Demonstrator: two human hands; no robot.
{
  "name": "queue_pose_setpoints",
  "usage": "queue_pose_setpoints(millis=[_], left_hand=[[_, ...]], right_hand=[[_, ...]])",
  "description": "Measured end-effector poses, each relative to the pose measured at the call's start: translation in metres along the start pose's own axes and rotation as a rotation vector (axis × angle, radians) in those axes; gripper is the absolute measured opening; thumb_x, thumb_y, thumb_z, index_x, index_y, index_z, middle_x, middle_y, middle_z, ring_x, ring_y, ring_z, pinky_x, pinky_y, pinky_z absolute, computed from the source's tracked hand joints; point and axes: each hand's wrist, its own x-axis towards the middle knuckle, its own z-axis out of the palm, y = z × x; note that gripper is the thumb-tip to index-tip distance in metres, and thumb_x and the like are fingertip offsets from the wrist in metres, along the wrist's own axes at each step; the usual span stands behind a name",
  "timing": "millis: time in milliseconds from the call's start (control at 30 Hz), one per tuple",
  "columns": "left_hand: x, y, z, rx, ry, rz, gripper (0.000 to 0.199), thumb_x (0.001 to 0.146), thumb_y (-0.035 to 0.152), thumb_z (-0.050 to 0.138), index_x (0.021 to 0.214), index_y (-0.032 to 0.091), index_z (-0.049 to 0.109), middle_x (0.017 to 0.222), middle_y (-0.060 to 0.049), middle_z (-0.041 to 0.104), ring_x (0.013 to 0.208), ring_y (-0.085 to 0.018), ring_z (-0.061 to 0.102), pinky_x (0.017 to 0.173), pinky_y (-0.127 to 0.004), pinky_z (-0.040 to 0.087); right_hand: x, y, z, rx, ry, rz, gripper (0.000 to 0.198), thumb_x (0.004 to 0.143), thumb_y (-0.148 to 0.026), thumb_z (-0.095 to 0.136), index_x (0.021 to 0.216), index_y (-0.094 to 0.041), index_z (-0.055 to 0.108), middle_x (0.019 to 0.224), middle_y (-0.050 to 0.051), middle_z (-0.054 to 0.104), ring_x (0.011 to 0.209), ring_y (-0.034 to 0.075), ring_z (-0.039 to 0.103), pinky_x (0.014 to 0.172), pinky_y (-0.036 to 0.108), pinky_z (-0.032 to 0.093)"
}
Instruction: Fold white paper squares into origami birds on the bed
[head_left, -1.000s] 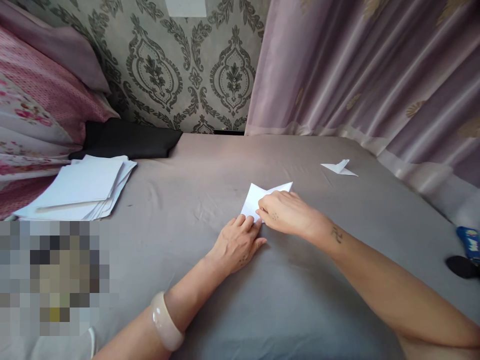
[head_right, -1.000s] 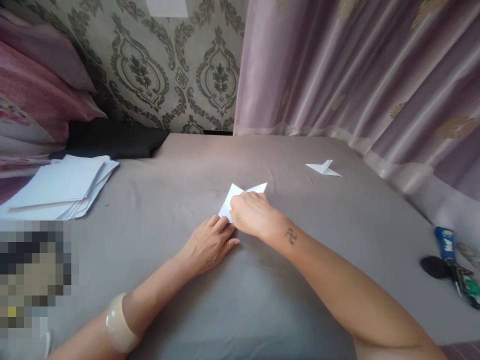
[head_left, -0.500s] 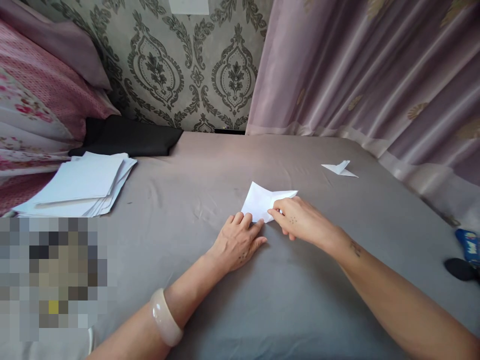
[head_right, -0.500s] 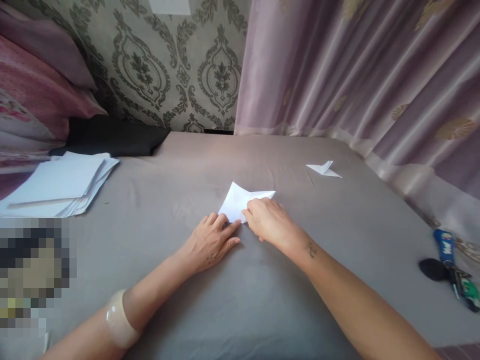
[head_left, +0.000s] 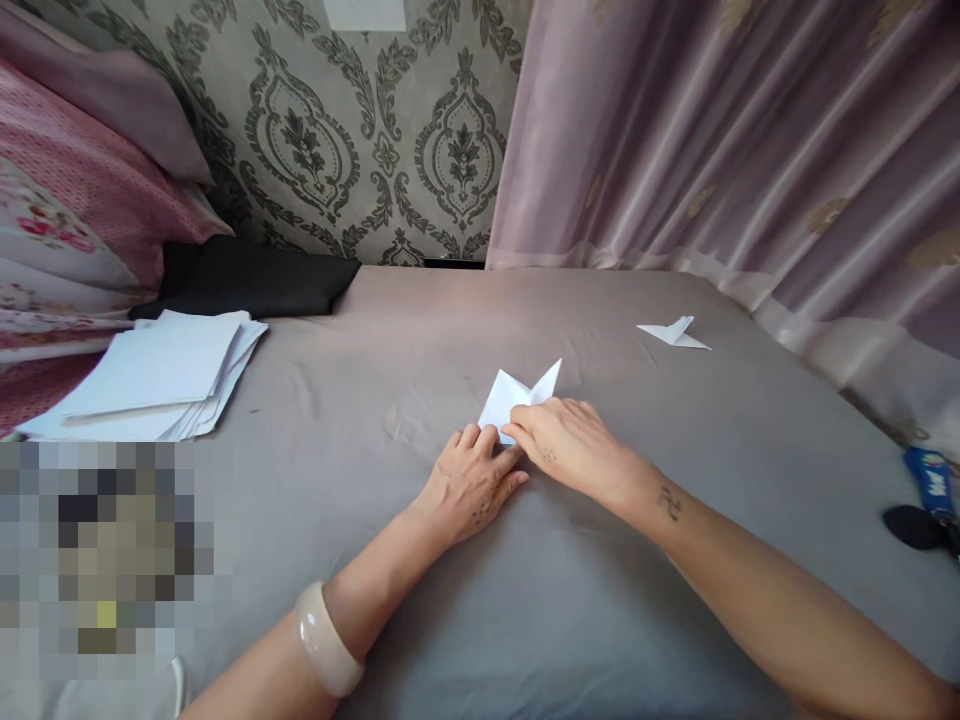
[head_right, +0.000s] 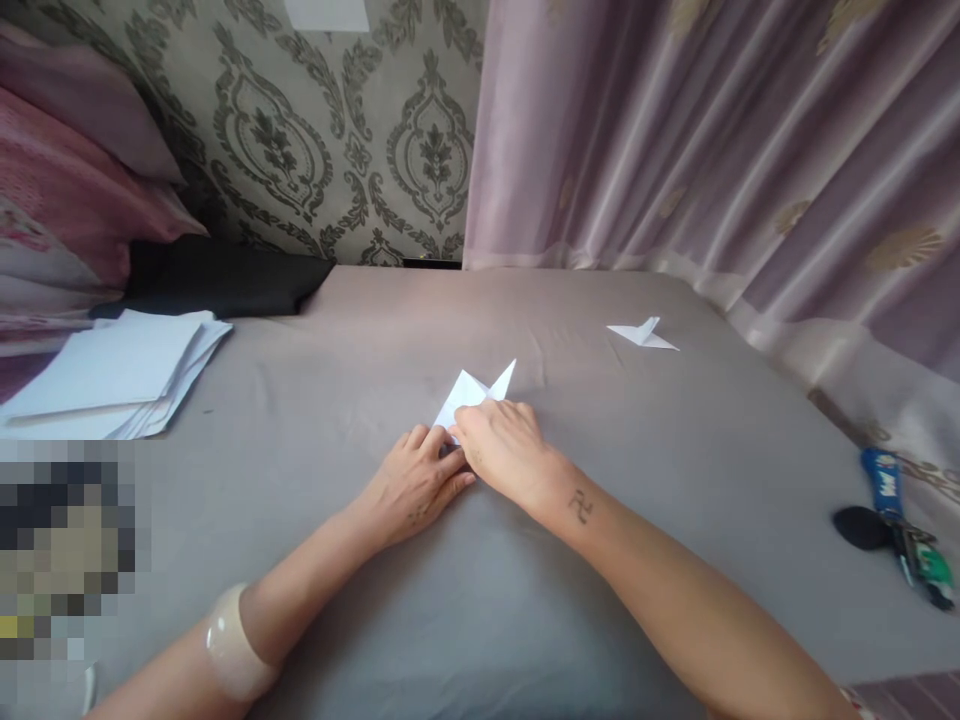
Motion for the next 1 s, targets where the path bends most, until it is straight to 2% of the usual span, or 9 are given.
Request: queue_pose_setpoints(millis=[233,367,467,533,567,600,667,767,1000], left_hand=[[0.001,0.002,0.003,0.031,0.002,-0.018,0.047,0.098,0.047,0.03,0.132,0.02,0.049,0.102,-0.011,0.054,0.088,-0.026,0.047,0.076,-0.04,0.043],[0.0,0.001,0.002,0.005,-0.01,-0.025,0.046,0.098,0.047,0.031,0.129,0.022,0.053,0.101,-0.011,0.053,0.087,-0.025,0.047,0.077,-0.039,0.043],[-0.001,-0.001,0.003,-0.034,0.0,-0.038,0.046,0.098,0.047,0.03,0.13,0.024,0.053,0.105,-0.01,0.054,0.087,-0.024,0.046,0.08,-0.04,0.043],[-0.001,-0.002,0.004,-0.048,0.007,-0.041,0.049,0.098,0.048,0.029,0.134,0.024,0.05,0.106,-0.011,0.054,0.088,-0.024,0.046,0.081,-0.04,0.043],[0.0,-0.002,0.005,-0.049,0.007,-0.043,0.05,0.098,0.049,0.029,0.136,0.023,0.049,0.106,-0.011,0.054,0.088,-0.025,0.046,0.082,-0.04,0.043],[0.0,-0.002,0.006,-0.046,0.005,-0.043,0.052,0.097,0.05,0.029,0.137,0.022,0.048,0.106,-0.011,0.054,0.088,-0.025,0.046,0.082,-0.04,0.043],[0.001,-0.002,0.007,-0.038,0.001,-0.044,0.053,0.097,0.05,0.029,0.139,0.022,0.047,0.106,-0.012,0.054,0.088,-0.025,0.046,0.082,-0.041,0.043],[0.001,-0.002,0.007,-0.03,0.003,-0.046,0.053,0.097,0.05,0.028,0.139,0.023,0.046,0.107,-0.012,0.054,0.088,-0.026,0.046,0.082,-0.042,0.044],[0.0,-0.004,0.01,-0.017,0.045,-0.036,0.048,0.097,0.048,0.031,0.13,0.023,0.055,0.114,-0.013,0.052,0.091,-0.026,0.045,0.083,-0.043,0.044]], right_hand=[[-0.011,0.013,0.005,0.097,0.075,0.042,0.034,0.097,-0.036,0.039,0.075,-0.021,0.061,0.07,0.003,0.066,0.068,0.015,0.06,0.057,0.026,0.023],[-0.012,0.015,0.006,0.193,0.102,0.021,0.034,0.096,-0.035,0.041,0.07,-0.021,0.06,0.065,0.001,0.064,0.064,0.015,0.059,0.056,0.026,0.026],[-0.017,0.024,0.014,0.47,0.232,0.009,0.019,0.092,-0.038,0.048,0.09,-0.024,0.06,0.071,-0.002,0.068,0.06,0.013,0.06,0.058,0.024,0.035],[-0.021,0.035,0.025,0.707,0.411,0.092,0.021,0.09,-0.04,0.05,0.101,-0.023,0.056,0.075,-0.001,0.069,0.058,0.012,0.061,0.06,0.024,0.041],[-0.023,0.041,0.033,0.784,0.483,0.159,0.021,0.09,-0.039,0.049,0.1,-0.022,0.055,0.074,0.0,0.069,0.06,0.013,0.062,0.061,0.025,0.043],[-0.024,0.048,0.042,0.82,0.527,0.239,0.018,0.09,-0.036,0.048,0.094,-0.021,0.056,0.073,0.001,0.069,0.063,0.014,0.064,0.063,0.026,0.045],[-0.024,0.059,0.061,0.742,0.509,0.303,0.012,0.085,-0.026,0.05,0.085,-0.02,0.061,0.073,0.002,0.068,0.067,0.016,0.064,0.067,0.027,0.047],[-0.019,0.064,0.086,0.607,0.43,0.204,0.022,0.08,-0.017,0.05,0.092,-0.02,0.069,0.092,0.004,0.068,0.075,0.015,0.063,0.073,0.029,0.047],[-0.011,0.044,0.101,0.654,0.462,0.046,0.035,0.082,-0.01,0.045,0.105,-0.019,0.07,0.093,0.004,0.065,0.081,0.015,0.062,0.077,0.028,0.048]])
